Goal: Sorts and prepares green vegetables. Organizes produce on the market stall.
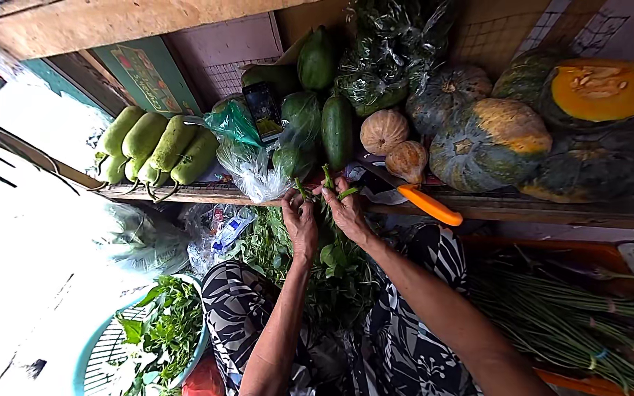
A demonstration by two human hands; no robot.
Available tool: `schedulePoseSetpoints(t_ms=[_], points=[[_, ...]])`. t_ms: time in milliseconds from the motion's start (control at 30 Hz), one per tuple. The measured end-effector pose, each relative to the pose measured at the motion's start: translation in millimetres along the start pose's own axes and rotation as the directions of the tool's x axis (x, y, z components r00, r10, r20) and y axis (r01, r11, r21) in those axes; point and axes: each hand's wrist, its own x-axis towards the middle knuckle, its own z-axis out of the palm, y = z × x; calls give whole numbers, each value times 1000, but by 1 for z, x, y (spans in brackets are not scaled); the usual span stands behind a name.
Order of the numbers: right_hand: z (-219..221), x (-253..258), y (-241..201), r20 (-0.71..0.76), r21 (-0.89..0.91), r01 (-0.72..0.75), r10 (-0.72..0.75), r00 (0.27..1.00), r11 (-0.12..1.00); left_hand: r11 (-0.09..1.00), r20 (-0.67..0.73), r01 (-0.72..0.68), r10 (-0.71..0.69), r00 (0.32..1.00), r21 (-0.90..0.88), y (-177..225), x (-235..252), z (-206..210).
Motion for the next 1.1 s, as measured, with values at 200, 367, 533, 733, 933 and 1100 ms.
schedulePoseSetpoints(t_ms=[200,367,533,733,933,1100], points=[[-1,0,0,-8,16,-24,24,1000,1000,958,45,-156,149,988,242,-2,-5,-2],[-4,3,4,-18,27,-48,48,999,999,950,102,-165,142,985,265,-5,-7,-2],[-5,5,2,40,-83,-116,120,992,990,958,216,-177,129,968,224,1,-7,0],[-6,6,3,-16,-17,-135,135,991,991,996,114,-77,72,991,43,0,-10,3],[-4,4,4,-9,33,-63,63,998,997,994,51,-106,104,993,36,4,-7,7],[-3,2,0,100,101,-135,125,987,986,993,14,-119,119,993,11,7,-1,2]])
